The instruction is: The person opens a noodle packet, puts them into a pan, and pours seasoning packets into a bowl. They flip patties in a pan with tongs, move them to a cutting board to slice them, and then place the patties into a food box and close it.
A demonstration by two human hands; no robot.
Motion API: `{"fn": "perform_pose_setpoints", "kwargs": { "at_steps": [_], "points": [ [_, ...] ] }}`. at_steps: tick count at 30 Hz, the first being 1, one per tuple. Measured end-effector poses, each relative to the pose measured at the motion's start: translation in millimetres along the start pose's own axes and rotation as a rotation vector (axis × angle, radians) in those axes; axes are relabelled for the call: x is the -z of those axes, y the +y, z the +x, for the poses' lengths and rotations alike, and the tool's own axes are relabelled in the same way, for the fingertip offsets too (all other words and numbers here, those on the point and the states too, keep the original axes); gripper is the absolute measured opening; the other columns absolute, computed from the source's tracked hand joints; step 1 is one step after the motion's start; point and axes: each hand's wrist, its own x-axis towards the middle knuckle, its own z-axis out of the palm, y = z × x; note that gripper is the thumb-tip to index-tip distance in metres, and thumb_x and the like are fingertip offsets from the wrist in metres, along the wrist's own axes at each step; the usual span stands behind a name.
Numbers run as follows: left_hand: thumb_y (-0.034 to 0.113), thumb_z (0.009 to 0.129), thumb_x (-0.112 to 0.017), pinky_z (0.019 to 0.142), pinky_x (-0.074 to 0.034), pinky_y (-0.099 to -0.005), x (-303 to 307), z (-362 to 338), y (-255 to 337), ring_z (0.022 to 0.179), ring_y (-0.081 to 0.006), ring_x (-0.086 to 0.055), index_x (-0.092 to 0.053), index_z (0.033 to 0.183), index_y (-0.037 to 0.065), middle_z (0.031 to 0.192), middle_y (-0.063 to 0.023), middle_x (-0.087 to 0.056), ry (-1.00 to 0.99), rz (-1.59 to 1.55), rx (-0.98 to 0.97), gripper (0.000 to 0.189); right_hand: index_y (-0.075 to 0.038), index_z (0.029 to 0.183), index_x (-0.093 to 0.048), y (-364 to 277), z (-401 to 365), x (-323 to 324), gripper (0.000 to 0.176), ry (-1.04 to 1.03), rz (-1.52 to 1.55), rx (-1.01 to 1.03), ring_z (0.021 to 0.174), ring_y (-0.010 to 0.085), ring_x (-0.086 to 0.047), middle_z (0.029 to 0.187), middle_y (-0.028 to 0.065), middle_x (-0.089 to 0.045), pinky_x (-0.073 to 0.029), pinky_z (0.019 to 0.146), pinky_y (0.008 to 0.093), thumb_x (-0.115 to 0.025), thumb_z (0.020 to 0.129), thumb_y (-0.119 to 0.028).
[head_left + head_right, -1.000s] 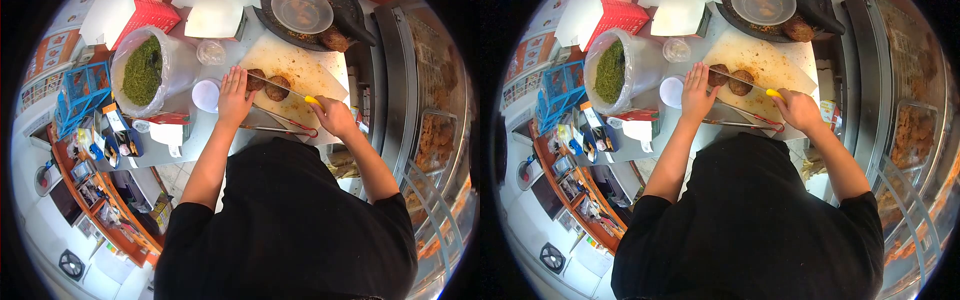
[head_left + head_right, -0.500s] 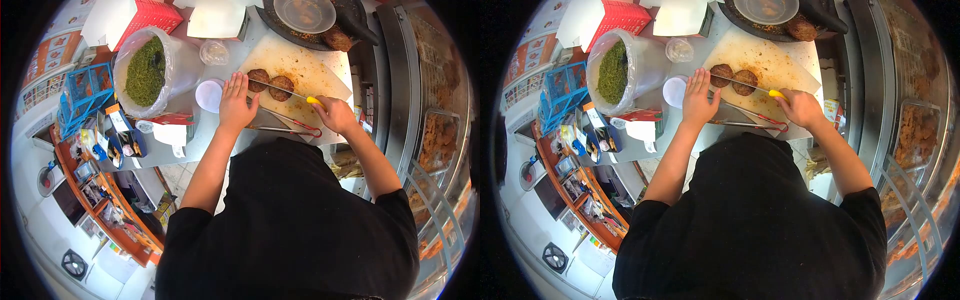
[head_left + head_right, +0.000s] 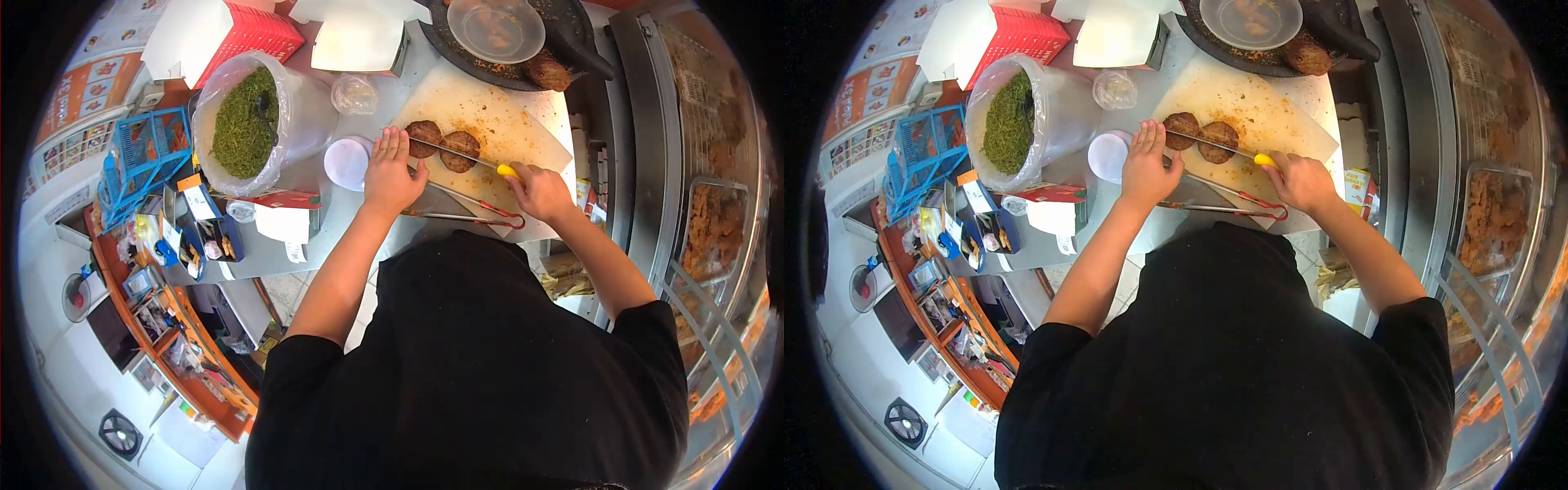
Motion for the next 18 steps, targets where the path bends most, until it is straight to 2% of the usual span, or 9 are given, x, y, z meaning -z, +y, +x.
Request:
{"fn": "perform_pose_setpoints", "kwargs": {
  "at_steps": [5,11,18],
  "points": [
    [0.028,0.090,-0.062,0.120,-0.029,-0.0493,5.9,-0.1,-6.4,0.141,-0.0419,-0.043,-0.048,0.141,-0.011,0.145,-0.0328,-0.047,0.018,-0.048,-0.071,0.066,-0.007,0.105,-0.064,-1.9,-0.8,10.1,0.031,-0.033,-0.005,0.005,0.079,0.0403,-0.067,0.084,0.0176,-0.070,-0.052,0.070,0.0484,-0.054,0.101,-0.036],
    [0.026,0.091,-0.062,0.120,-0.028,-0.0499,21.3,-23.3,-2.8,0.143,-0.0406,-0.041,-0.048,0.142,-0.008,0.149,-0.0282,-0.045,0.072,-0.093,-0.084,0.063,-0.008,0.105,-0.065,-17.5,-15.0,32.2,0.036,-0.040,0.020,0.009,0.079,0.0406,-0.067,0.083,0.0195,-0.070,-0.052,0.071,0.0500,-0.051,0.101,-0.041],
    [0.027,0.091,-0.062,0.120,-0.029,-0.0499,6.5,-31.3,1.4,0.142,-0.0388,-0.043,-0.051,0.140,-0.008,0.147,-0.0281,-0.049,0.025,-0.071,-0.005,0.061,-0.007,0.105,-0.065,-7.0,-15.6,6.0,0.036,-0.051,0.021,0.009,0.078,0.0404,-0.067,0.082,0.0197,-0.070,-0.053,0.071,0.0498,-0.052,0.101,-0.041]
  ]
}}
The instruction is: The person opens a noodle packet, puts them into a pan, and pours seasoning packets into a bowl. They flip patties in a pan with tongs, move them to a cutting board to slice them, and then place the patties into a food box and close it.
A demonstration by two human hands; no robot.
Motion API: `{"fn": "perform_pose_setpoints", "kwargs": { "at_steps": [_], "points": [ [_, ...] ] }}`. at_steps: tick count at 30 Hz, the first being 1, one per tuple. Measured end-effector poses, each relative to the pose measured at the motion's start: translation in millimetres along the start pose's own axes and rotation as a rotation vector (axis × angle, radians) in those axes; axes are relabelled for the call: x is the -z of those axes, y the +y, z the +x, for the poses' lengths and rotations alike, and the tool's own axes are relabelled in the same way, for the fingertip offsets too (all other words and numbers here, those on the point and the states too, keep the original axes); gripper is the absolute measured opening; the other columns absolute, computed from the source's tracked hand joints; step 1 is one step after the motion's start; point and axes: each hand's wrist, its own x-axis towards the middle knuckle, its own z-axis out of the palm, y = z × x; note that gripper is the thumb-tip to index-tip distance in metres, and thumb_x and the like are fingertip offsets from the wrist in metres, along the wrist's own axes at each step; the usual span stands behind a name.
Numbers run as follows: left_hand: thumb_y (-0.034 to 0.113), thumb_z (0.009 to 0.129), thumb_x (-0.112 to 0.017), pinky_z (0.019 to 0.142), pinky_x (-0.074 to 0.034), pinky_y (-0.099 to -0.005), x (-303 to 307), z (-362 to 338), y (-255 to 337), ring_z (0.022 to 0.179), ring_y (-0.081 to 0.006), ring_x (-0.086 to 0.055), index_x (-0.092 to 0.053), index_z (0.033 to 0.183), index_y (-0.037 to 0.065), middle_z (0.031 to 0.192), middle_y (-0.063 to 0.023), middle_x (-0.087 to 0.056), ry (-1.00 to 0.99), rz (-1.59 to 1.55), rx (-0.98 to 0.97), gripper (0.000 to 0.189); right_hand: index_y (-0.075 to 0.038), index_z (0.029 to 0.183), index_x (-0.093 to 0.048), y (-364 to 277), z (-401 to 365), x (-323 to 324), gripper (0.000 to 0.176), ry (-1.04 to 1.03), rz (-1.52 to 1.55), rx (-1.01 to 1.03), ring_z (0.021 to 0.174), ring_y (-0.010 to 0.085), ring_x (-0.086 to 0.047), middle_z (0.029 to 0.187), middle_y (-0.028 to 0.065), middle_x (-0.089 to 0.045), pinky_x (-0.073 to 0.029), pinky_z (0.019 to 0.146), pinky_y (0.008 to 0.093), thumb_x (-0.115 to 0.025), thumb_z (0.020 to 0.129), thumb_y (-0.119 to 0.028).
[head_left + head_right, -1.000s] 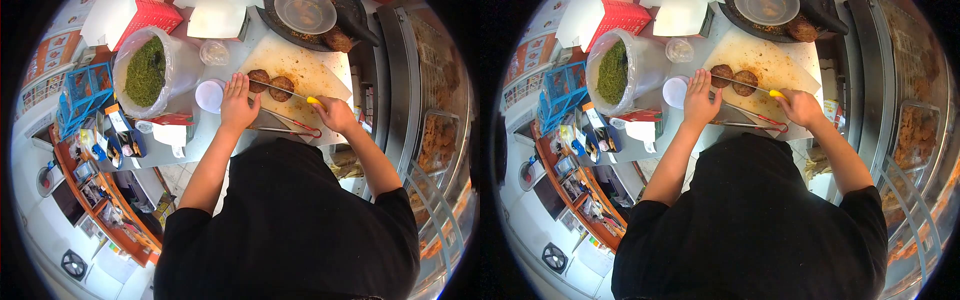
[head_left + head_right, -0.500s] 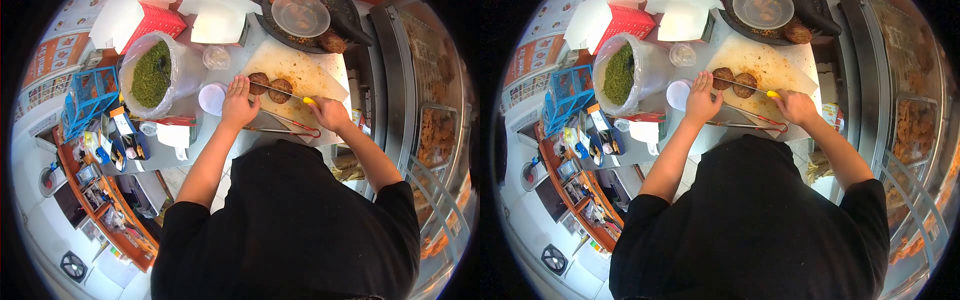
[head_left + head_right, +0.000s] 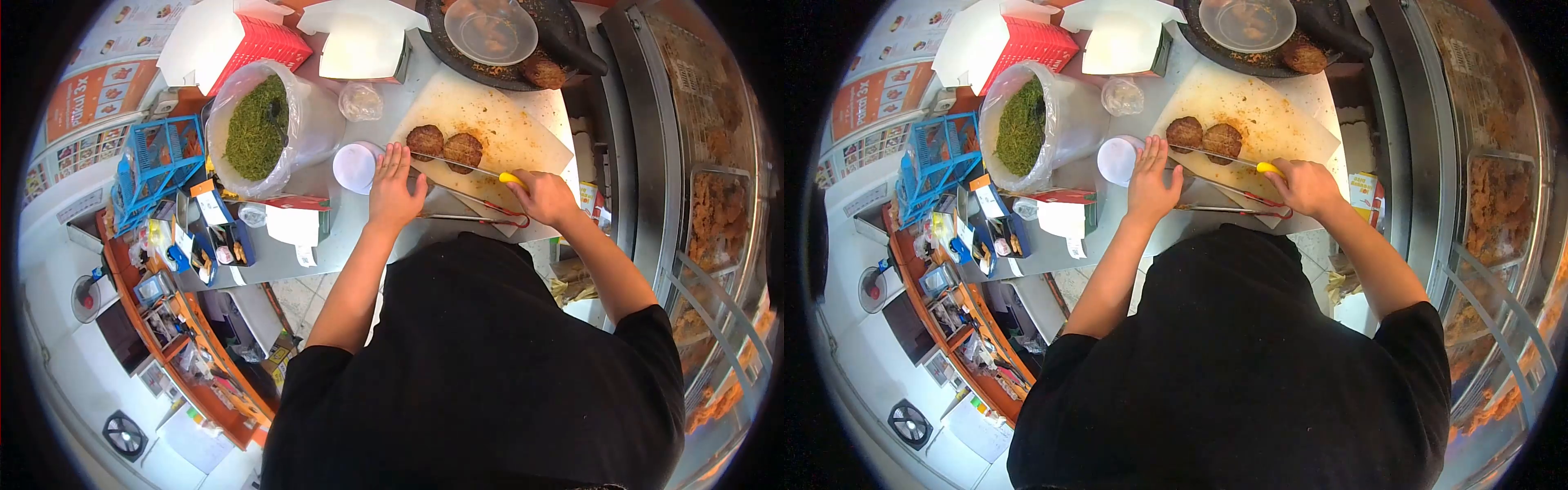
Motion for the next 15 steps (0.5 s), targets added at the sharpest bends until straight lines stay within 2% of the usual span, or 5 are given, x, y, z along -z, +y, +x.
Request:
{"fn": "perform_pose_setpoints", "kwargs": {
  "at_steps": [6,9,11,15],
  "points": [
    [0.026,0.090,-0.061,0.120,-0.029,-0.0493,-6.3,4.9,-5.6,0.140,-0.0379,-0.045,-0.055,0.136,-0.008,0.144,-0.0283,-0.051,-0.005,-0.006,0.030,0.058,-0.007,0.105,-0.065,2.8,5.2,-5.5,0.036,-0.010,-0.017,0.000,0.077,0.0403,-0.067,0.082,0.0197,-0.070,-0.053,0.070,0.0492,-0.052,0.101,-0.041],
    [0.025,0.089,-0.061,0.120,-0.029,-0.0494,-8.8,12.0,-10.2,0.139,-0.0382,-0.046,-0.057,0.135,-0.008,0.143,-0.0283,-0.052,-0.017,0.010,0.013,0.057,-0.007,0.105,-0.065,7.7,4.6,-10.3,0.037,0.066,0.006,0.050,0.076,0.0404,-0.067,0.081,0.0197,-0.069,-0.054,0.069,0.0486,-0.051,0.101,-0.041],
    [0.024,0.088,-0.061,0.120,-0.029,-0.0495,-10.0,8.7,-13.3,0.139,-0.0386,-0.047,-0.057,0.135,-0.008,0.142,-0.0282,-0.053,-0.016,0.017,0.009,0.057,-0.007,0.106,-0.065,0.6,5.2,-4.5,0.038,-0.005,-0.057,-0.006,0.075,0.0401,-0.067,0.080,0.0194,-0.069,-0.054,0.069,0.0484,-0.050,0.102,-0.042],
    [0.023,0.087,-0.061,0.120,-0.027,-0.0503,-4.7,4.6,-17.0,0.139,-0.0386,-0.047,-0.056,0.136,-0.008,0.142,-0.0281,-0.053,-0.048,-0.009,-0.008,0.058,-0.008,0.107,-0.065,0.8,-1.0,-17.5,0.041,0.060,-0.087,0.019,0.075,0.0398,-0.068,0.079,0.0195,-0.069,-0.054,0.069,0.0492,-0.049,0.102,-0.044]
  ]
}}
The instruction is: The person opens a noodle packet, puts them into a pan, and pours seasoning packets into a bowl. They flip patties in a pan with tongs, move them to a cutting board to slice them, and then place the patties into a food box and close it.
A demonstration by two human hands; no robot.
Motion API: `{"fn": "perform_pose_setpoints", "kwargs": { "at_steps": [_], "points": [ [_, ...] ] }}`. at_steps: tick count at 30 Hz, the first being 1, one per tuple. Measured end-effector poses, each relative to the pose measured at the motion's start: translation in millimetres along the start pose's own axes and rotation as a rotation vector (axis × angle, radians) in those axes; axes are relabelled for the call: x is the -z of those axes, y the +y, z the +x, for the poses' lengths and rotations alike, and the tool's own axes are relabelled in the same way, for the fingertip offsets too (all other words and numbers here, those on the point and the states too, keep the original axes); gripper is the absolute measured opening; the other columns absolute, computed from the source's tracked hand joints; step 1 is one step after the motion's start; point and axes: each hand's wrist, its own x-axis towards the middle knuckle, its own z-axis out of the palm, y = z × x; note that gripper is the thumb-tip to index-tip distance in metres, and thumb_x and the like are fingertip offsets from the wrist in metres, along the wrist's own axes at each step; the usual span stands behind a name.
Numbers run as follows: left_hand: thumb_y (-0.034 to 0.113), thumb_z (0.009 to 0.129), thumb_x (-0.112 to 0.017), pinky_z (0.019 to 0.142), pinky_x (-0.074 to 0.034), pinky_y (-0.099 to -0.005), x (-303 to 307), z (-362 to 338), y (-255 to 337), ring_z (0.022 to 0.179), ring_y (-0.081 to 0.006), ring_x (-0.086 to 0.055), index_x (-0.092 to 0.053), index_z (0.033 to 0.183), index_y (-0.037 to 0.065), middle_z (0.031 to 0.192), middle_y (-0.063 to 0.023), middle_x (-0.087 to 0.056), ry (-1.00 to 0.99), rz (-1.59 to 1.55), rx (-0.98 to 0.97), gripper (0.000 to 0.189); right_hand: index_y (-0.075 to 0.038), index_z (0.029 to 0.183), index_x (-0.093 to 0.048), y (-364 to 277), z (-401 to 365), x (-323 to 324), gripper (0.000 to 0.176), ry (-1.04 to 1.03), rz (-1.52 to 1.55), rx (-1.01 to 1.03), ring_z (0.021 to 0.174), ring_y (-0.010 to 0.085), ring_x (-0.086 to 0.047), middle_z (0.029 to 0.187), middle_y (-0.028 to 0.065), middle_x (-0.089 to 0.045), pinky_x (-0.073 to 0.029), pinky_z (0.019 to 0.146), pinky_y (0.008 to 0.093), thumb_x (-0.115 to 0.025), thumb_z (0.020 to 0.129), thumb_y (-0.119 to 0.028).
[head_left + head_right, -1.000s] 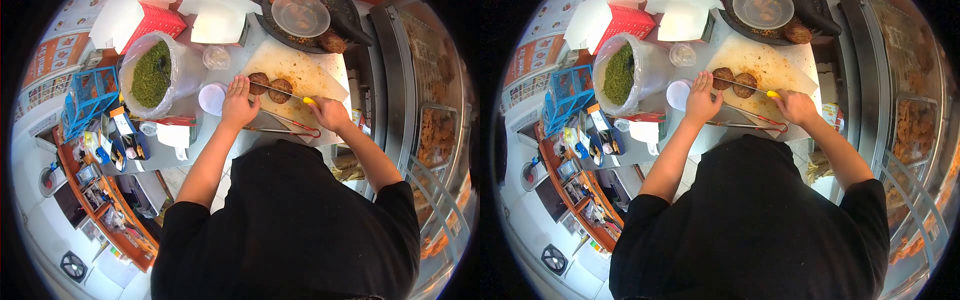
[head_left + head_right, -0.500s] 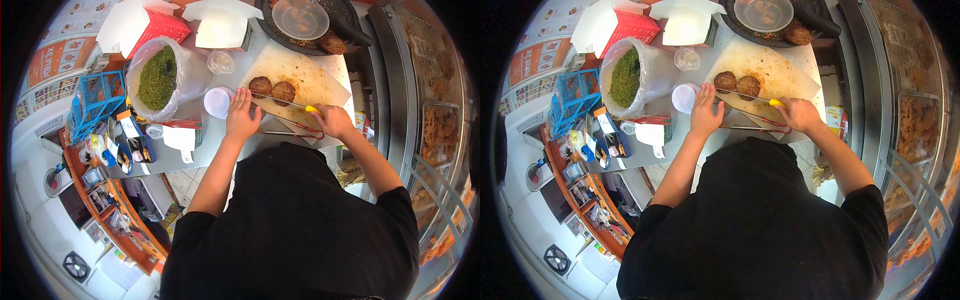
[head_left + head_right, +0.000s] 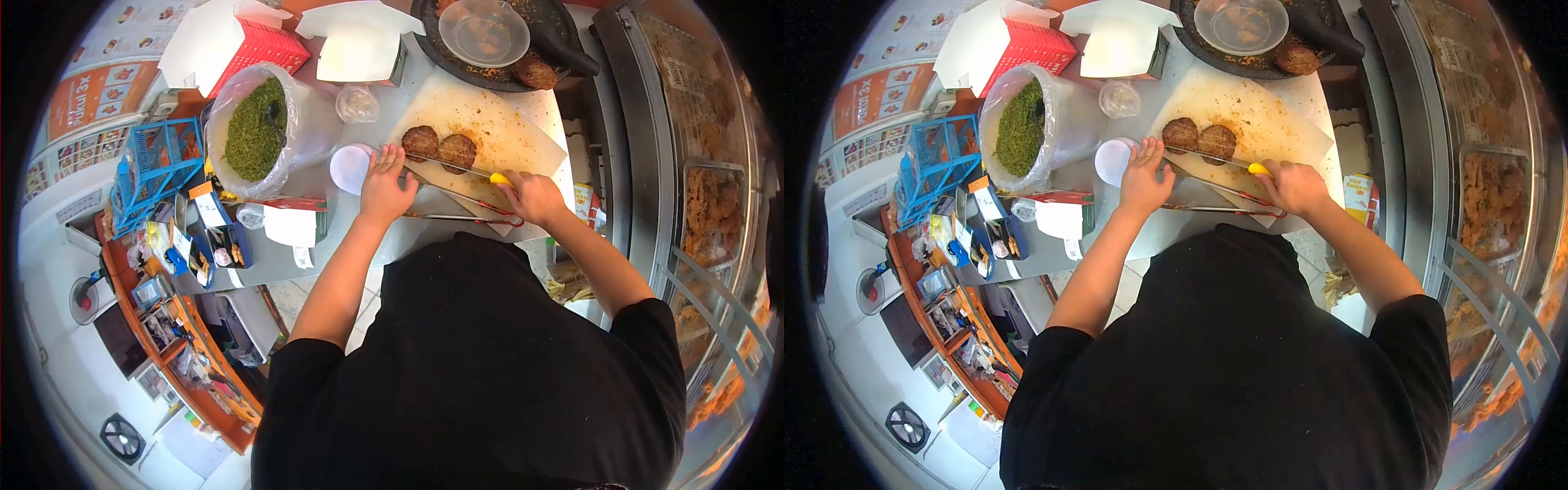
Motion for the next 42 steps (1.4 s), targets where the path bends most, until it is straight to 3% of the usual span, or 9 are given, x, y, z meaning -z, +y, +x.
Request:
{"fn": "perform_pose_setpoints", "kwargs": {
  "at_steps": [5,10,13,14,15,18,20,28,42],
  "points": [
    [0.024,0.088,-0.061,0.121,-0.022,-0.0534,17.5,-0.9,13.2,0.148,-0.0374,-0.033,-0.045,0.146,-0.004,0.153,-0.0260,-0.042,-0.025,0.046,-0.058,0.067,-0.007,0.105,-0.065,0.1,2.2,14.0,0.040,-0.013,0.015,-0.016,0.074,0.0403,-0.067,0.077,0.0199,-0.069,-0.054,0.069,0.0494,-0.051,0.101,-0.044],
    [0.018,0.083,-0.071,0.119,-0.023,-0.0571,19.4,-9.9,22.7,0.143,-0.0405,-0.034,-0.042,0.146,0.002,0.151,-0.0198,-0.041,0.263,-0.054,0.033,0.071,-0.008,0.104,-0.066,1.4,-35.8,36.3,0.032,0.173,0.200,-0.153,0.070,0.0414,-0.066,0.071,0.0192,-0.067,-0.052,0.066,0.0493,-0.060,0.098,-0.039],
    [0.015,0.080,-0.074,0.117,-0.026,-0.0571,28.7,16.5,45.9,0.136,-0.0392,-0.040,-0.046,0.142,0.003,0.142,-0.0184,-0.047,0.008,-0.039,-0.159,0.070,-0.008,0.108,-0.067,15.6,-69.6,29.5,0.029,0.259,0.380,-0.272,0.067,0.0407,-0.066,0.071,0.0185,-0.067,-0.053,0.064,0.0457,-0.062,0.098,-0.035],
    [0.015,0.080,-0.074,0.117,-0.026,-0.0571,25.9,24.0,51.5,0.136,-0.0392,-0.040,-0.046,0.142,0.003,0.142,-0.0184,-0.047,0.015,-0.041,-0.156,0.070,-0.007,0.111,-0.066,21.9,-79.0,22.8,0.030,0.270,0.432,-0.290,0.059,0.0313,-0.067,0.069,0.0146,-0.068,-0.052,0.059,0.0382,-0.060,0.100,-0.034],
    [0.017,0.079,-0.076,0.116,-0.027,-0.0559,22.1,32.8,58.9,0.136,-0.0380,-0.040,-0.047,0.142,0.004,0.140,-0.0175,-0.049,-0.023,0.009,-0.250,0.071,-0.007,0.111,-0.066,25.8,-88.4,16.4,0.030,0.272,0.426,-0.288,0.059,0.0313,-0.067,0.069,0.0146,-0.068,-0.052,0.059,0.0382,-0.060,0.100,-0.034],
    [0.022,0.076,-0.078,0.116,-0.027,-0.0540,5.0,55.4,61.8,0.134,-0.0356,-0.042,-0.050,0.141,0.006,0.136,-0.0156,-0.054,-0.107,0.116,-0.377,0.072,-0.004,0.110,-0.067,28.3,-117.1,4.6,0.033,0.198,0.681,-0.501,0.051,0.0116,-0.059,0.069,0.0057,-0.067,-0.047,0.050,0.0292,-0.056,0.103,-0.034],
    [0.026,0.075,-0.080,0.116,-0.025,-0.0533,0.1,66.4,66.5,0.132,-0.0344,-0.044,-0.052,0.140,0.006,0.133,-0.0146,-0.055,-0.157,0.173,-0.409,0.073,-0.003,0.110,-0.067,29.2,-131.3,-3.4,0.034,0.186,0.741,-0.541,0.050,0.0120,-0.059,0.069,0.0060,-0.068,-0.047,0.050,0.0296,-0.056,0.103,-0.034],
    [0.045,0.077,-0.078,0.113,-0.022,-0.0522,-19.6,73.8,83.5,0.126,-0.0301,-0.045,-0.060,0.132,0.004,0.124,-0.0123,-0.058,-0.072,0.181,-0.177,0.071,0.002,0.110,-0.070,23.0,-161.6,-14.2,0.041,0.111,0.939,-0.689,0.050,0.0143,-0.061,0.072,0.0078,-0.067,-0.046,0.048,0.0275,-0.053,0.105,-0.035],
    [0.049,0.077,-0.077,0.112,-0.020,-0.0547,-26.5,72.8,87.6,0.123,-0.0302,-0.046,-0.062,0.129,0.004,0.121,-0.0125,-0.058,0.045,0.100,-0.123,0.070,-0.002,0.106,-0.066,37.1,-103.7,-41.1,0.043,-0.101,1.183,-0.610,0.042,0.0130,-0.056,0.070,0.0063,-0.063,-0.039,0.037,0.0260,-0.048,0.106,-0.042]
  ]
}}
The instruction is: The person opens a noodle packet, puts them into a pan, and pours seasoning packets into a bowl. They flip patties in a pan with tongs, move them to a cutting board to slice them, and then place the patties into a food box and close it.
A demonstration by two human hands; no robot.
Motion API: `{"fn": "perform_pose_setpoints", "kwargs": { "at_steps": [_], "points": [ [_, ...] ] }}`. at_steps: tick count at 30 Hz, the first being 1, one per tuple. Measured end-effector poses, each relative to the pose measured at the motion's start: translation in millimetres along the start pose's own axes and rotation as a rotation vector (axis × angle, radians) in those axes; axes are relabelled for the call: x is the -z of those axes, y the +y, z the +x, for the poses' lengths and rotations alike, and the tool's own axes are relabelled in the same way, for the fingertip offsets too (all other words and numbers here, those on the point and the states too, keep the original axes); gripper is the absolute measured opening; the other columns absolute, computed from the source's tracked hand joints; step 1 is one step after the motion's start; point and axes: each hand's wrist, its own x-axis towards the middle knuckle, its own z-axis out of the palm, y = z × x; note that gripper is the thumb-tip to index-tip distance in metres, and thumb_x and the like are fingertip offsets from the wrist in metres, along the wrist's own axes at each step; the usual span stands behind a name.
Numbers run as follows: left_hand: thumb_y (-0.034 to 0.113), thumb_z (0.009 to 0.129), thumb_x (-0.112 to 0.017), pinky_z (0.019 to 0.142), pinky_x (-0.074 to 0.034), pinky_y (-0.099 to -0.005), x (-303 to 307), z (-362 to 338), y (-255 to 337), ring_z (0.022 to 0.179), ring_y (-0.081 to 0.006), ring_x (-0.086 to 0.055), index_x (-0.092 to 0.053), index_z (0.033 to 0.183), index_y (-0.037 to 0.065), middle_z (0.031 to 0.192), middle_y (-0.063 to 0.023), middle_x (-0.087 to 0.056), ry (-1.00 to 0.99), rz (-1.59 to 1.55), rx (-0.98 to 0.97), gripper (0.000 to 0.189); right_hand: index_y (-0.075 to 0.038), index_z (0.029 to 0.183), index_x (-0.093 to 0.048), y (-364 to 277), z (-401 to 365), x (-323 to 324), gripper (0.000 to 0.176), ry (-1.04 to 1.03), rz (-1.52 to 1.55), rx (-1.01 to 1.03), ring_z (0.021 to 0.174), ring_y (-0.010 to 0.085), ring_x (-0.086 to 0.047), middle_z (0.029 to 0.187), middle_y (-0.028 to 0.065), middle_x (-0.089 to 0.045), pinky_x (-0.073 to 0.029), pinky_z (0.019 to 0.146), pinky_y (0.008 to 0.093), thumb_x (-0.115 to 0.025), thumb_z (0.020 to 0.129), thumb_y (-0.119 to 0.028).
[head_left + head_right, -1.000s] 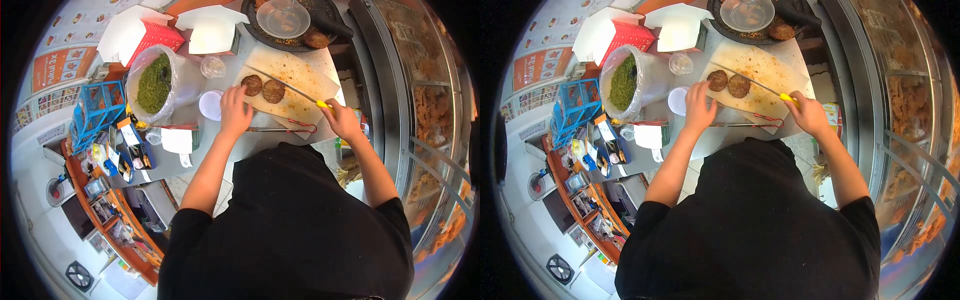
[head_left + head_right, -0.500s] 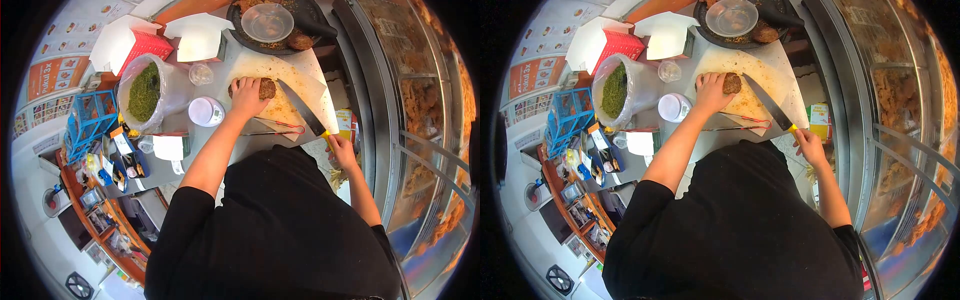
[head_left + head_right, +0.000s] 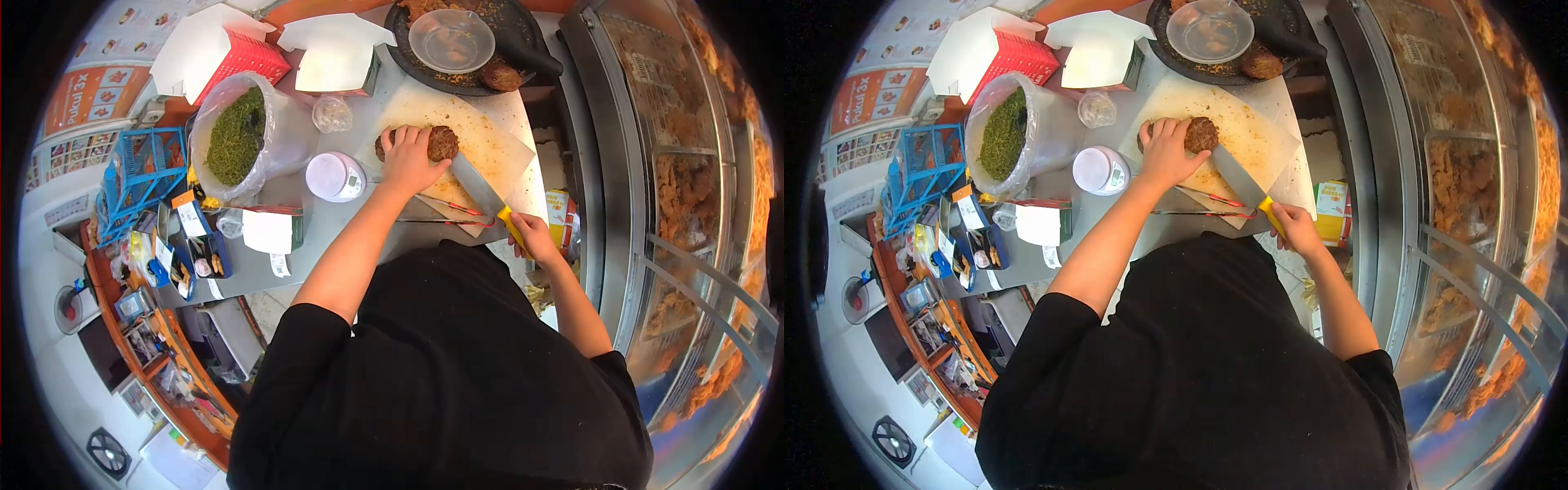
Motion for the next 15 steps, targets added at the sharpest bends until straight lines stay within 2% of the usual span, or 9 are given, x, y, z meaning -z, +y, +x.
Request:
{"fn": "perform_pose_setpoints", "kwargs": {
  "at_steps": [6,11,13,14,15],
  "points": [
    [0.048,0.074,-0.080,0.111,-0.020,-0.0558,21.6,-3.7,6.2,0.123,-0.0298,-0.046,-0.062,0.126,0.006,0.119,-0.0108,-0.056,0.096,-0.092,0.029,0.070,-0.002,0.097,-0.063,-8.1,-13.3,2.5,0.042,-0.080,0.101,0.022,0.040,0.0141,-0.052,0.067,0.0060,-0.060,-0.039,0.039,0.0275,-0.047,0.107,-0.040],
    [0.051,0.072,-0.081,0.109,-0.024,-0.0564,65.3,-23.2,11.4,0.123,-0.0313,-0.045,-0.059,0.127,0.005,0.120,-0.0118,-0.053,0.237,-0.145,0.058,0.075,-0.002,0.097,-0.062,-32.8,-48.8,6.9,0.041,-0.061,0.021,0.031,0.042,0.0142,-0.052,0.066,0.0057,-0.059,-0.038,0.040,0.0273,-0.047,0.106,-0.039],
    [0.052,0.073,-0.081,0.107,-0.029,-0.0558,92.5,-40.6,8.7,0.123,-0.0334,-0.045,-0.058,0.129,0.005,0.122,-0.0136,-0.052,0.297,-0.262,0.015,0.077,-0.001,0.097,-0.062,-41.5,-57.7,10.9,0.041,-0.053,-0.045,0.068,0.041,0.0144,-0.052,0.064,0.0056,-0.058,-0.039,0.040,0.0274,-0.048,0.106,-0.038],
    [0.049,0.074,-0.082,0.105,-0.034,-0.0535,104.9,-53.3,2.0,0.122,-0.0354,-0.046,-0.057,0.129,0.005,0.124,-0.0148,-0.051,0.323,-0.290,-0.013,0.075,-0.001,0.096,-0.061,-46.7,-60.9,10.4,0.040,-0.044,-0.040,0.053,0.042,0.0145,-0.052,0.064,0.0065,-0.059,-0.040,0.040,0.0275,-0.048,0.106,-0.037],
    [0.038,0.077,-0.082,0.099,-0.040,-0.0496,116.6,-68.9,-3.0,0.117,-0.0365,-0.050,-0.058,0.128,0.004,0.121,-0.0161,-0.054,0.385,-0.355,-0.021,0.065,-0.002,0.096,-0.061,-53.5,-63.8,8.2,0.039,-0.052,-0.037,0.035,0.043,0.0147,-0.053,0.064,0.0073,-0.059,-0.041,0.039,0.0276,-0.048,0.107,-0.036]
  ]
}}
